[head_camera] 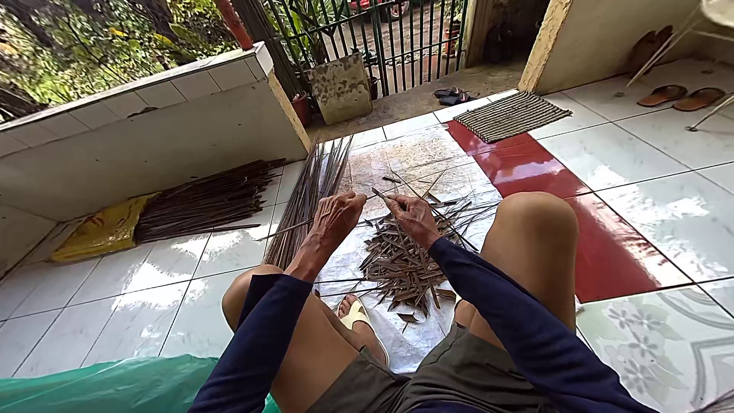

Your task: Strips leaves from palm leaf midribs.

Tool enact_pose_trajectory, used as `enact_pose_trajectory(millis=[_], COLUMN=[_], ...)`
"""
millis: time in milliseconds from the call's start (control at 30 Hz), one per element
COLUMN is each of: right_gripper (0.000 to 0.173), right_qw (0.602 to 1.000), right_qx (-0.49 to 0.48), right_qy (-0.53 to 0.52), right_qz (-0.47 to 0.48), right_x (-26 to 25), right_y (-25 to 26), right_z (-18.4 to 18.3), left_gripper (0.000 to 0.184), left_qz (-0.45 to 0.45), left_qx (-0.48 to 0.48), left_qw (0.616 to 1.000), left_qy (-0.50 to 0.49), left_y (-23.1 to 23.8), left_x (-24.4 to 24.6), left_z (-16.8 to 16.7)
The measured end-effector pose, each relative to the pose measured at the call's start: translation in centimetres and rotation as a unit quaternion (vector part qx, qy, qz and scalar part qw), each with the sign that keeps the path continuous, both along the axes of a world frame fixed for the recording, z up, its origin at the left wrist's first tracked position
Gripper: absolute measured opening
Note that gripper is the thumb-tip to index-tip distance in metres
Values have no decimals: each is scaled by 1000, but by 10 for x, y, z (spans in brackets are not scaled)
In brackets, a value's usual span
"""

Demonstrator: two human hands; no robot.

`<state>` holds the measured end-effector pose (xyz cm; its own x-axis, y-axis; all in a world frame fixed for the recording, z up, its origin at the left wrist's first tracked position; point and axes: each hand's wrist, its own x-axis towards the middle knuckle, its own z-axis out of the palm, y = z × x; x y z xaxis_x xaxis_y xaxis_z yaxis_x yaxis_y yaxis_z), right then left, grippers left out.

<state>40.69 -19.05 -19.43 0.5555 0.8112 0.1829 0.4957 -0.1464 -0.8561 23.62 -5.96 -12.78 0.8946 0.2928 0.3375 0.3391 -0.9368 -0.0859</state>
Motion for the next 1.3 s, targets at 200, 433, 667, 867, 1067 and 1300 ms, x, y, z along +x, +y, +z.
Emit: enact_pose_trajectory(millis=[200,433,667,867,1067,1300], right_gripper=[37,40,34,36,38,38], right_qw=[999,994,991,994,996,987], right_qx=[-15,10,126,104,91,111], right_qy=[19,21,38,8,9,90], right_qz=[-23,-109,27,29,-5,-79], right_x=[7,31,2,0,8,41], right_y=[1,1,-1,3,4,10], right_z=[-3,-9,-3,-6,-8,-11], left_gripper=[24,25,24,23,21,21], left_qz=[-2,24,28,5,25,3], left_qx=[-6,-41,-249,-330,-373,-409], left_qw=[1000,999,965,941,925,910], left_qy=[8,-11,-76,-82,-76,-70], left_y=[2,14,19,16,-5,4], left_x=[-1,-8,-6,-6,-14,-16], left_z=[2,7,15,16,33,28])
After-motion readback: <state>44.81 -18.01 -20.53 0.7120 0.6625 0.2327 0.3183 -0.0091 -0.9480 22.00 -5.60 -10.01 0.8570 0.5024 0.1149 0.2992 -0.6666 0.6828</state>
